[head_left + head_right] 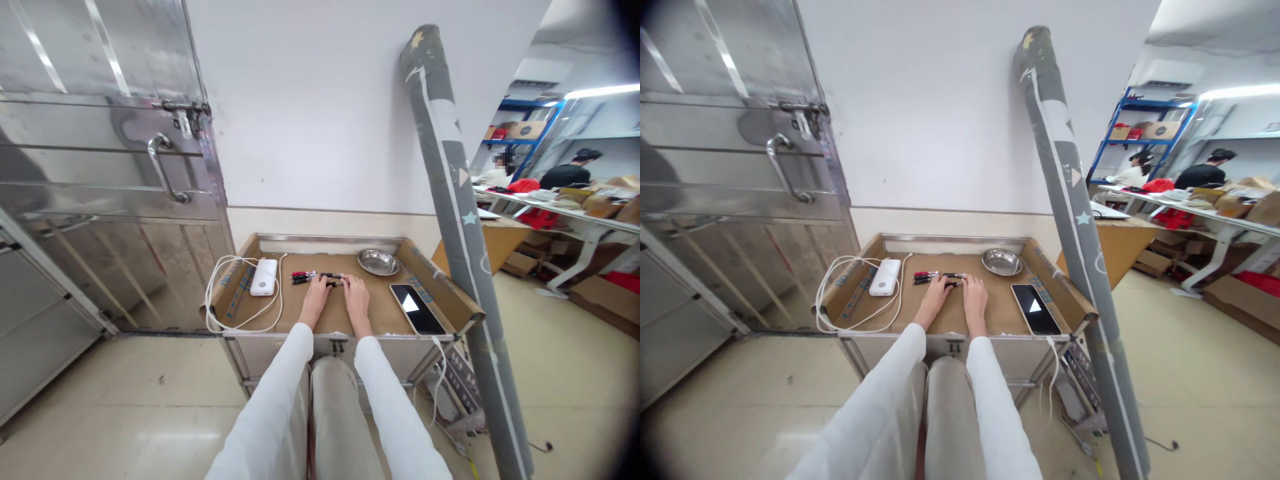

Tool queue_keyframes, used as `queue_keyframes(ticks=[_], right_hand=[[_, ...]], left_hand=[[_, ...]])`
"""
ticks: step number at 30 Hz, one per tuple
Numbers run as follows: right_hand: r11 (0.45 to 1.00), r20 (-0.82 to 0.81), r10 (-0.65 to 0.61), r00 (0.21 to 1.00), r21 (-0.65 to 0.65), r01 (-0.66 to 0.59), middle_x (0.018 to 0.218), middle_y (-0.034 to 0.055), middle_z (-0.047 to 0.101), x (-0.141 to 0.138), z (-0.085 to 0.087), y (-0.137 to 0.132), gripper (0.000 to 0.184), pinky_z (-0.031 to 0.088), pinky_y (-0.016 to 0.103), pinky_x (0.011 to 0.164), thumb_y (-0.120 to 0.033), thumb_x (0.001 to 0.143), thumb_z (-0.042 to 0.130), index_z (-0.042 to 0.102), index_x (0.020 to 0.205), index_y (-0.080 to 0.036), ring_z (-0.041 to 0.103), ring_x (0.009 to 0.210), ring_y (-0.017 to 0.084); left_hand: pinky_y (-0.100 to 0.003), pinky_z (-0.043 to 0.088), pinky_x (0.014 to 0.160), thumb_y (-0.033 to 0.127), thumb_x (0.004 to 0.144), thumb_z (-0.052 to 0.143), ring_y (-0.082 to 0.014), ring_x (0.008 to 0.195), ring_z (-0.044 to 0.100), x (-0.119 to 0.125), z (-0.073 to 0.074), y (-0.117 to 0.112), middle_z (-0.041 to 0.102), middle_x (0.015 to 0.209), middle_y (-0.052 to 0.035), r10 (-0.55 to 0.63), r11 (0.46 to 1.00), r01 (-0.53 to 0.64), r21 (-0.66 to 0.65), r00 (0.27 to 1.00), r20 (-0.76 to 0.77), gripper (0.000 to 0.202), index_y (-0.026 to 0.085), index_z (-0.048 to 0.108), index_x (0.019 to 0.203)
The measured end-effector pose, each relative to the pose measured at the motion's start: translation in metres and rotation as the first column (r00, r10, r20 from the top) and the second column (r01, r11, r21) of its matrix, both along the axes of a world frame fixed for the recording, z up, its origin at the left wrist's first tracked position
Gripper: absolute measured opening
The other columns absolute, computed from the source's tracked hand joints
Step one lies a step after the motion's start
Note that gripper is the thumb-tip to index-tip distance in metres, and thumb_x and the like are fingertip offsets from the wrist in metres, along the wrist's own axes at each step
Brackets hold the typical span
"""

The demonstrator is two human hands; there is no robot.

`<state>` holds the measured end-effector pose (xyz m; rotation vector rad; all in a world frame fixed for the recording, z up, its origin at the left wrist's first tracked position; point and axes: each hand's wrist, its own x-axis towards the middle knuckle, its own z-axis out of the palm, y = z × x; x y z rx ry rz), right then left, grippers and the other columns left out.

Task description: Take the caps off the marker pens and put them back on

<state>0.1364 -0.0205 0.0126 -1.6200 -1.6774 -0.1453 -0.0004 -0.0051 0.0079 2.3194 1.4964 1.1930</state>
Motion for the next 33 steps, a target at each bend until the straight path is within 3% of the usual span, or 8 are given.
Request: queue_keyframes(ticks=[7, 12, 16, 24, 33], right_hand=[[0.994, 0.094, 0.093, 0.991, -0.064, -0.087, 0.092, 0.0085, 0.065, -0.003, 0.000, 0.002, 0.024, 0.040, 0.029, 0.078, -0.022, 0.091, 0.040, 0.064, 0.094, -0.020, 0.055, 0.087, 0.020], [0.981, 0.072, 0.162, 0.984, -0.119, -0.152, 0.095, 0.0093, 0.063, -0.004, 0.000, 0.003, 0.021, 0.041, 0.030, 0.081, -0.021, 0.089, 0.045, 0.066, 0.094, -0.020, 0.054, 0.092, 0.021], [0.974, 0.073, 0.196, 0.978, -0.128, -0.185, 0.098, 0.0090, 0.062, -0.003, -0.002, 0.004, 0.021, 0.042, 0.031, 0.083, -0.020, 0.089, 0.045, 0.065, 0.096, -0.019, 0.054, 0.093, 0.021], [0.948, -0.033, 0.307, 0.951, -0.079, -0.309, 0.097, 0.0083, 0.062, 0.000, -0.014, 0.019, 0.020, 0.043, 0.034, 0.088, -0.017, 0.086, 0.047, 0.065, 0.094, -0.018, 0.054, 0.095, 0.020], [0.956, -0.085, 0.294, 0.952, 0.012, -0.294, 0.098, 0.0086, 0.059, -0.003, -0.013, 0.017, 0.025, 0.045, 0.033, 0.085, -0.013, 0.087, 0.037, 0.060, 0.097, -0.018, 0.055, 0.090, 0.019]], left_hand=[[-0.037, 0.045, 0.090, 0.006, 0.088, 0.039, -0.0186, 0.096, 0.055, 0.003, 0.003, 0.005, 0.051, 0.100, -0.0088, 0.095, 0.995, -0.095, -0.006, 0.995, -0.025, 0.018, 0.016, 0.051, 0.097], [-0.038, 0.046, 0.092, 0.007, 0.087, 0.041, -0.0195, 0.098, 0.055, 0.002, 0.003, -0.001, 0.052, 0.101, -0.0083, -0.030, 0.997, 0.033, 0.073, 0.999, -0.043, 0.021, 0.017, 0.052, 0.101], [-0.039, 0.046, 0.091, 0.011, 0.085, 0.048, -0.0198, 0.096, 0.055, 0.001, 0.000, 0.001, 0.053, 0.098, -0.0068, -0.089, 0.996, 0.090, 0.018, 0.995, -0.047, 0.013, 0.017, 0.055, 0.095], [-0.038, 0.047, 0.088, 0.012, 0.087, 0.047, -0.0188, 0.093, 0.055, -0.001, -0.004, 0.005, 0.054, 0.093, -0.0062, -0.042, 0.998, 0.041, -0.041, 0.998, -0.040, 0.008, 0.016, 0.053, 0.084], [-0.035, 0.045, 0.089, 0.009, 0.089, 0.041, -0.0194, 0.098, 0.055, 0.002, -0.001, 0.005, 0.055, 0.100, -0.0093, 0.119, 0.992, -0.122, -0.019, 0.985, -0.125, 0.013, 0.015, 0.050, 0.096]])
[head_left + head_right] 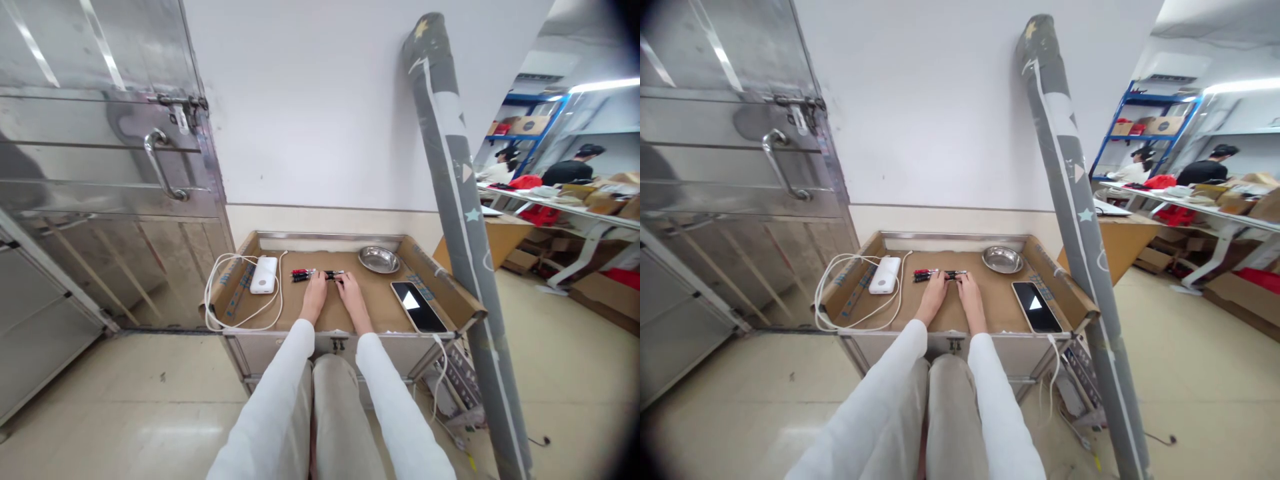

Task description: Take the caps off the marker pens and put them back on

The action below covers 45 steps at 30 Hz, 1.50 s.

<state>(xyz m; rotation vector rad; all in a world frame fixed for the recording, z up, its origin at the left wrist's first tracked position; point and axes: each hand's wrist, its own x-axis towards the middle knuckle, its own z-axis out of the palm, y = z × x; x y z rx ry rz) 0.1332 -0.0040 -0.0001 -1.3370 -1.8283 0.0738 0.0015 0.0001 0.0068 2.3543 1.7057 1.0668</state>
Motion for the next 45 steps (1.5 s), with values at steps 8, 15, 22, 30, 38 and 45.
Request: queue_keyframes(ticks=[8, 15, 22, 30, 38, 45], right_hand=[[0.973, 0.141, -0.221, 0.965, -0.040, 0.229, 0.092, 0.0091, 0.056, 0.000, 0.009, -0.011, 0.023, 0.040, 0.029, 0.081, -0.010, 0.085, 0.036, 0.058, 0.086, -0.016, 0.051, 0.088, 0.020], [0.970, 0.236, -0.220, 0.946, -0.049, 0.238, 0.092, 0.0089, 0.056, 0.001, 0.003, -0.007, 0.024, 0.036, 0.030, 0.083, -0.009, 0.084, 0.039, 0.060, 0.089, -0.016, 0.049, 0.088, 0.020], [0.972, 0.251, -0.216, 0.944, -0.032, 0.231, 0.092, 0.0084, 0.056, 0.001, 0.002, -0.006, 0.025, 0.035, 0.029, 0.082, -0.010, 0.084, 0.040, 0.062, 0.093, -0.016, 0.048, 0.087, 0.020], [0.981, 0.210, -0.185, 0.960, -0.022, 0.194, 0.089, 0.0082, 0.058, 0.002, 0.001, -0.005, 0.023, 0.035, 0.029, 0.081, -0.009, 0.083, 0.039, 0.061, 0.084, -0.016, 0.048, 0.084, 0.019], [0.993, 0.160, -0.090, 0.983, -0.059, 0.100, 0.088, 0.0059, 0.064, 0.002, 0.004, -0.008, 0.025, 0.038, 0.028, 0.081, -0.008, 0.082, 0.038, 0.061, 0.083, -0.018, 0.052, 0.086, 0.018], [0.985, 0.214, -0.126, 0.969, -0.086, 0.147, 0.093, 0.0070, 0.063, 0.001, 0.007, -0.014, 0.026, 0.038, 0.027, 0.083, -0.008, 0.083, 0.038, 0.062, 0.088, -0.018, 0.053, 0.089, 0.018]], left_hand=[[-0.030, 0.047, 0.084, 0.014, 0.089, 0.047, -0.0170, 0.091, 0.056, -0.001, 0.008, -0.008, 0.055, 0.095, -0.0059, -0.094, 0.994, 0.092, -0.052, 0.995, -0.032, 0.006, 0.017, 0.053, 0.089], [-0.033, 0.046, 0.087, 0.011, 0.090, 0.040, -0.0192, 0.095, 0.057, 0.000, 0.005, -0.004, 0.057, 0.097, -0.0097, -0.029, 0.999, 0.028, -0.018, 0.997, -0.072, 0.017, 0.015, 0.056, 0.091], [-0.036, 0.044, 0.092, 0.005, 0.088, 0.034, -0.0200, 0.100, 0.055, -0.002, 0.000, -0.005, 0.058, 0.098, -0.0114, -0.034, 0.999, 0.035, 0.020, 0.998, -0.045, 0.023, 0.013, 0.056, 0.092], [-0.040, 0.042, 0.095, 0.006, 0.085, 0.037, -0.0231, 0.102, 0.054, -0.009, 0.001, -0.017, 0.057, 0.104, -0.0145, -0.126, 0.992, 0.127, 0.007, 0.987, -0.100, 0.026, 0.010, 0.056, 0.103], [-0.041, 0.041, 0.096, 0.009, 0.087, 0.036, -0.0235, 0.106, 0.051, -0.010, 0.000, -0.011, 0.057, 0.107, -0.0126, -0.121, 0.992, 0.124, 0.016, 0.985, -0.120, 0.028, 0.013, 0.055, 0.107], [-0.041, 0.041, 0.094, 0.007, 0.085, 0.036, -0.0241, 0.104, 0.052, -0.009, 0.002, -0.015, 0.057, 0.106, -0.0138, 0.002, 0.998, 0.006, 0.059, 0.991, -0.134, 0.026, 0.012, 0.055, 0.102]])
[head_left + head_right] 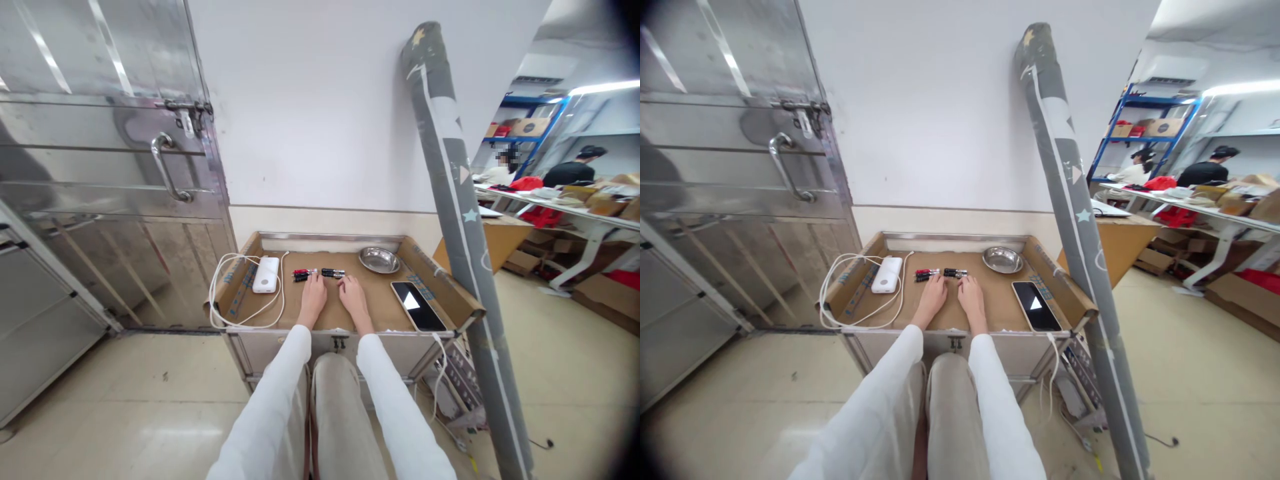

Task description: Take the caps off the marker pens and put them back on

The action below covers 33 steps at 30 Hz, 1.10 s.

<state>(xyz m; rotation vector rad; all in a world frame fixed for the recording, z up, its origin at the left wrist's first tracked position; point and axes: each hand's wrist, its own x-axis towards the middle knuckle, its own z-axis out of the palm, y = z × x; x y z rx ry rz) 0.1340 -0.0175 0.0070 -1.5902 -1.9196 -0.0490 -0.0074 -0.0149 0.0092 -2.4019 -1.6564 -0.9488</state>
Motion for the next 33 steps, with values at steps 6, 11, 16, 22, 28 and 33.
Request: queue_keyframes(ticks=[6, 11, 16, 22, 28, 33], right_hand=[[1.000, 0.000, -0.028, 1.000, 0.001, 0.028, 0.096, 0.0085, 0.061, -0.001, 0.003, -0.003, 0.027, 0.038, 0.028, 0.085, -0.008, 0.083, 0.038, 0.062, 0.094, -0.016, 0.052, 0.091, 0.019], [0.997, 0.015, 0.082, 0.996, 0.006, -0.082, 0.100, 0.0070, 0.058, -0.003, 0.007, -0.007, 0.032, 0.037, 0.028, 0.087, -0.009, 0.084, 0.039, 0.062, 0.102, -0.020, 0.050, 0.097, 0.018], [0.999, 0.136, 0.041, 0.990, -0.036, -0.036, 0.100, 0.0072, 0.054, -0.006, 0.010, -0.011, 0.034, 0.035, 0.031, 0.084, -0.016, 0.087, 0.043, 0.062, 0.113, -0.029, 0.047, 0.095, 0.020], [0.999, 0.174, -0.010, 0.985, -0.036, 0.017, 0.104, 0.0081, 0.053, -0.006, 0.008, -0.010, 0.034, 0.032, 0.034, 0.086, -0.018, 0.087, 0.044, 0.060, 0.115, -0.029, 0.045, 0.098, 0.021], [0.995, 0.135, -0.097, 0.986, -0.006, 0.098, 0.101, 0.0089, 0.056, -0.003, 0.006, -0.007, 0.028, 0.031, 0.034, 0.086, -0.011, 0.083, 0.044, 0.063, 0.100, -0.021, 0.045, 0.098, 0.022], [0.994, 0.132, -0.111, 0.985, -0.004, 0.113, 0.103, 0.0104, 0.057, -0.003, 0.005, -0.006, 0.033, 0.033, 0.033, 0.086, -0.012, 0.084, 0.042, 0.058, 0.112, -0.019, 0.047, 0.098, 0.023]], left_hand=[[-0.042, 0.043, 0.089, 0.006, 0.081, 0.039, -0.0269, 0.104, 0.051, -0.002, 0.002, -0.008, 0.054, 0.110, -0.0180, 0.324, 0.944, -0.326, 0.044, 0.945, 0.042, 0.031, 0.009, 0.051, 0.109], [-0.043, 0.042, 0.089, 0.009, 0.085, 0.036, -0.0281, 0.103, 0.051, -0.004, 0.007, -0.011, 0.055, 0.105, -0.0168, 0.399, 0.916, -0.399, 0.043, 0.917, 0.020, 0.028, 0.011, 0.052, 0.108], [-0.045, 0.042, 0.086, 0.014, 0.089, 0.036, -0.0299, 0.101, 0.051, -0.004, 0.010, -0.011, 0.054, 0.103, -0.0178, 0.456, 0.890, -0.456, 0.002, 0.889, 0.039, 0.024, 0.011, 0.054, 0.104], [-0.039, 0.044, 0.081, 0.020, 0.090, 0.041, -0.0262, 0.096, 0.054, -0.007, 0.004, -0.007, 0.055, 0.100, -0.0161, 0.448, 0.894, -0.446, -0.042, 0.893, 0.042, 0.019, 0.011, 0.053, 0.101], [-0.034, 0.045, 0.080, 0.024, 0.093, 0.038, -0.0228, 0.092, 0.055, -0.008, 0.001, -0.004, 0.055, 0.097, -0.0136, 0.346, 0.938, -0.343, -0.051, 0.937, 0.048, 0.023, 0.012, 0.053, 0.105], [-0.030, 0.047, 0.076, 0.028, 0.094, 0.039, -0.0221, 0.094, 0.054, -0.007, 0.006, -0.005, 0.054, 0.101, -0.0127, 0.285, 0.958, -0.277, -0.080, 0.951, 0.119, 0.025, 0.015, 0.053, 0.110]])
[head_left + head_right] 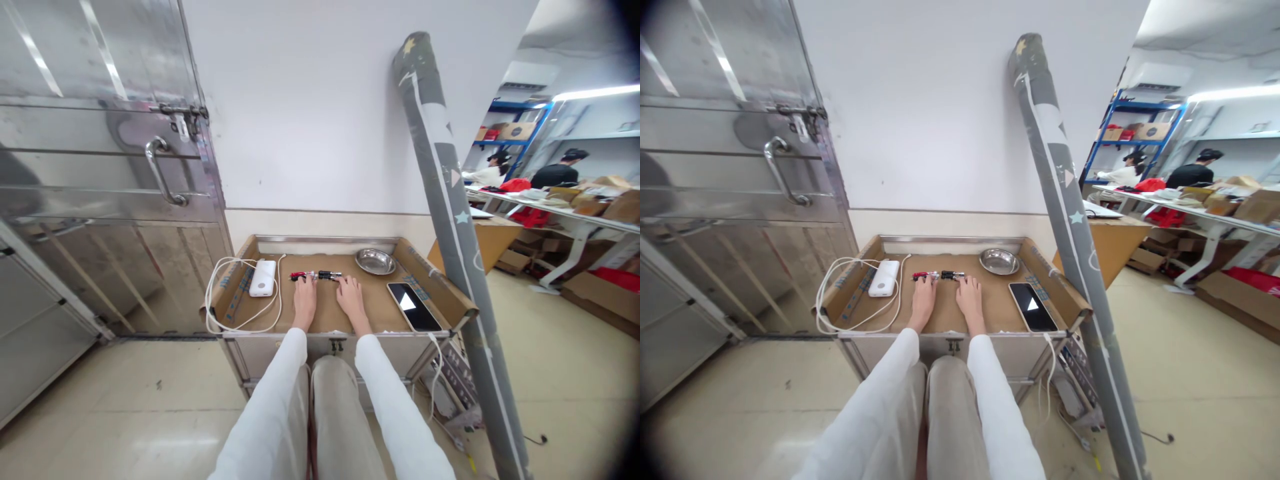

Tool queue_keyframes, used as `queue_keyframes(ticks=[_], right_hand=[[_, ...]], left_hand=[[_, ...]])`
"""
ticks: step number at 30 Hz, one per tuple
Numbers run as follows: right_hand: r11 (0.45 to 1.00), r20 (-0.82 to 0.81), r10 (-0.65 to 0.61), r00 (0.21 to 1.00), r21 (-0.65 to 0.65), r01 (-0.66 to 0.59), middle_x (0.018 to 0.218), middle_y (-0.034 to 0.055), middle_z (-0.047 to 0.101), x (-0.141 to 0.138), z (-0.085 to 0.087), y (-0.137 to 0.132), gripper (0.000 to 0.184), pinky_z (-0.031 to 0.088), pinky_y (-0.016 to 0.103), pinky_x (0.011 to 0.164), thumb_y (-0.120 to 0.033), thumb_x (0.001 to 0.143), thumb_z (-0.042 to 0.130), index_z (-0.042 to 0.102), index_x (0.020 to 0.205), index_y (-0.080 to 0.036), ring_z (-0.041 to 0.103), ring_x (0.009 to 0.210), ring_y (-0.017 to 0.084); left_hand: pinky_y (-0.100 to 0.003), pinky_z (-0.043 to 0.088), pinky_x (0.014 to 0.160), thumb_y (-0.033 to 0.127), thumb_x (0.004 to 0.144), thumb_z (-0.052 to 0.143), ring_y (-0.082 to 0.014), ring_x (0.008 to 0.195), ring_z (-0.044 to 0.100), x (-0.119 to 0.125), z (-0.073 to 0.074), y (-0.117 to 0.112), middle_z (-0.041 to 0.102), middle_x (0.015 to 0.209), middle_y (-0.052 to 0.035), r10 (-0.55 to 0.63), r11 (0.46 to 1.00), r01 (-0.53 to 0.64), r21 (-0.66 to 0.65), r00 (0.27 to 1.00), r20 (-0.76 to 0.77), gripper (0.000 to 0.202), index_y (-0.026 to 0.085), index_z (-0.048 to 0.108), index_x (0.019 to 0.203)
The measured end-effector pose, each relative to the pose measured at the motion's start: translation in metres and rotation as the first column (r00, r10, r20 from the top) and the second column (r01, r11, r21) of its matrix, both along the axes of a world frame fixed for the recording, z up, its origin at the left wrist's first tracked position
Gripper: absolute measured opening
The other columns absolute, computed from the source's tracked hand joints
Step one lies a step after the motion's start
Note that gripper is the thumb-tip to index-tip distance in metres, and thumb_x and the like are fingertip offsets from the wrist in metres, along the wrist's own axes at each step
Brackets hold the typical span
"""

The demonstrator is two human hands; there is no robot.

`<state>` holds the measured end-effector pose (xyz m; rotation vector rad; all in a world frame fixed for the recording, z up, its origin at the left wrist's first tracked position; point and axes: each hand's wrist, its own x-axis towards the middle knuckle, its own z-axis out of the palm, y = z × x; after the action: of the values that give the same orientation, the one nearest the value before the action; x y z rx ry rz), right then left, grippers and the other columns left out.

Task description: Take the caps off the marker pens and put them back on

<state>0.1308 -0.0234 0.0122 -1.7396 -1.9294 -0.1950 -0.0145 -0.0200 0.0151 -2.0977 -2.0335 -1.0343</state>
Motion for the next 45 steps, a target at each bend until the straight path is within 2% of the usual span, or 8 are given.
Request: queue_keyframes(ticks=[4, 7, 9, 18, 23, 29, 35, 45], right_hand=[[0.992, -0.049, 0.113, 0.992, 0.056, -0.110, 0.113, 0.0092, 0.055, 0.001, 0.004, -0.002, 0.046, 0.037, 0.032, 0.088, -0.010, 0.084, 0.042, 0.048, 0.129, -0.022, 0.048, 0.100, 0.021], [0.969, -0.104, 0.237, 0.966, 0.091, -0.228, 0.113, 0.0073, 0.055, 0.002, 0.006, -0.003, 0.043, 0.039, 0.030, 0.090, -0.010, 0.085, 0.042, 0.053, 0.124, -0.024, 0.050, 0.101, 0.018], [0.963, -0.151, 0.261, 0.954, 0.104, -0.247, 0.109, 0.0069, 0.057, 0.003, 0.006, -0.004, 0.039, 0.041, 0.029, 0.089, -0.012, 0.086, 0.040, 0.057, 0.118, -0.024, 0.052, 0.100, 0.017], [0.938, -0.307, 0.346, 0.886, 0.096, -0.333, 0.121, 0.0077, 0.060, 0.005, -0.002, 0.006, 0.041, 0.043, 0.033, 0.096, -0.009, 0.085, 0.040, 0.058, 0.120, -0.022, 0.055, 0.110, 0.016], [0.941, -0.366, 0.331, 0.870, 0.065, -0.331, 0.121, 0.0094, 0.061, 0.005, -0.007, 0.012, 0.041, 0.042, 0.033, 0.098, -0.010, 0.084, 0.040, 0.057, 0.121, -0.019, 0.056, 0.112, 0.017], [0.940, -0.428, 0.331, 0.841, 0.069, -0.335, 0.120, 0.0100, 0.062, 0.005, -0.009, 0.011, 0.038, 0.042, 0.031, 0.097, -0.014, 0.086, 0.042, 0.057, 0.120, -0.018, 0.057, 0.110, 0.017], [0.944, -0.458, 0.320, 0.829, 0.077, -0.322, 0.117, 0.0091, 0.063, 0.005, -0.008, 0.009, 0.037, 0.045, 0.031, 0.092, -0.016, 0.087, 0.043, 0.055, 0.121, -0.020, 0.060, 0.105, 0.017], [0.958, -0.395, 0.272, 0.878, 0.029, -0.284, 0.097, 0.0077, 0.068, 0.006, -0.013, 0.012, 0.019, 0.047, 0.030, 0.081, -0.022, 0.086, 0.051, 0.066, 0.099, -0.021, 0.063, 0.087, 0.019]], left_hand=[[-0.028, 0.047, 0.079, 0.029, 0.093, 0.044, -0.0190, 0.094, 0.054, 0.002, 0.006, -0.001, 0.053, 0.098, -0.0070, -0.271, 0.962, 0.270, 0.038, 0.963, 0.003, 0.023, 0.022, 0.057, 0.110], [-0.028, 0.048, 0.081, 0.030, 0.091, 0.048, -0.0168, 0.091, 0.054, 0.003, 0.008, -0.001, 0.052, 0.093, -0.0034, -0.457, 0.888, 0.455, 0.068, 0.889, 0.018, 0.021, 0.025, 0.060, 0.107], [-0.030, 0.048, 0.085, 0.029, 0.090, 0.050, -0.0163, 0.092, 0.055, 0.004, 0.008, -0.001, 0.052, 0.096, -0.0030, -0.500, 0.865, 0.491, 0.104, 0.862, 0.082, 0.018, 0.024, 0.059, 0.106], [-0.029, 0.049, 0.089, 0.023, 0.088, 0.055, -0.0152, 0.098, 0.059, 0.001, 0.007, 0.002, 0.058, 0.103, -0.0051, -0.495, 0.857, 0.393, 0.334, 0.808, 0.319, 0.018, 0.020, 0.051, 0.104], [-0.031, 0.049, 0.090, 0.027, 0.091, 0.049, -0.0157, 0.100, 0.060, 0.000, 0.004, 0.003, 0.059, 0.108, -0.0066, -0.506, 0.856, 0.405, 0.321, 0.782, 0.364, 0.018, 0.020, 0.050, 0.109], [-0.031, 0.048, 0.090, 0.029, 0.094, 0.042, -0.0161, 0.101, 0.059, -0.001, 0.008, 0.000, 0.059, 0.107, -0.0077, -0.434, 0.890, 0.329, 0.316, 0.823, 0.367, 0.019, 0.019, 0.050, 0.108], [-0.031, 0.047, 0.089, 0.028, 0.095, 0.040, -0.0164, 0.098, 0.059, -0.002, 0.010, -0.001, 0.060, 0.103, -0.0076, -0.435, 0.883, 0.303, 0.359, 0.815, 0.383, 0.019, 0.018, 0.052, 0.106], [-0.032, 0.047, 0.086, 0.031, 0.095, 0.040, -0.0172, 0.095, 0.059, -0.005, 0.008, -0.001, 0.061, 0.100, -0.0071, -0.437, 0.888, 0.295, 0.352, 0.778, 0.452, 0.020, 0.019, 0.054, 0.102]])
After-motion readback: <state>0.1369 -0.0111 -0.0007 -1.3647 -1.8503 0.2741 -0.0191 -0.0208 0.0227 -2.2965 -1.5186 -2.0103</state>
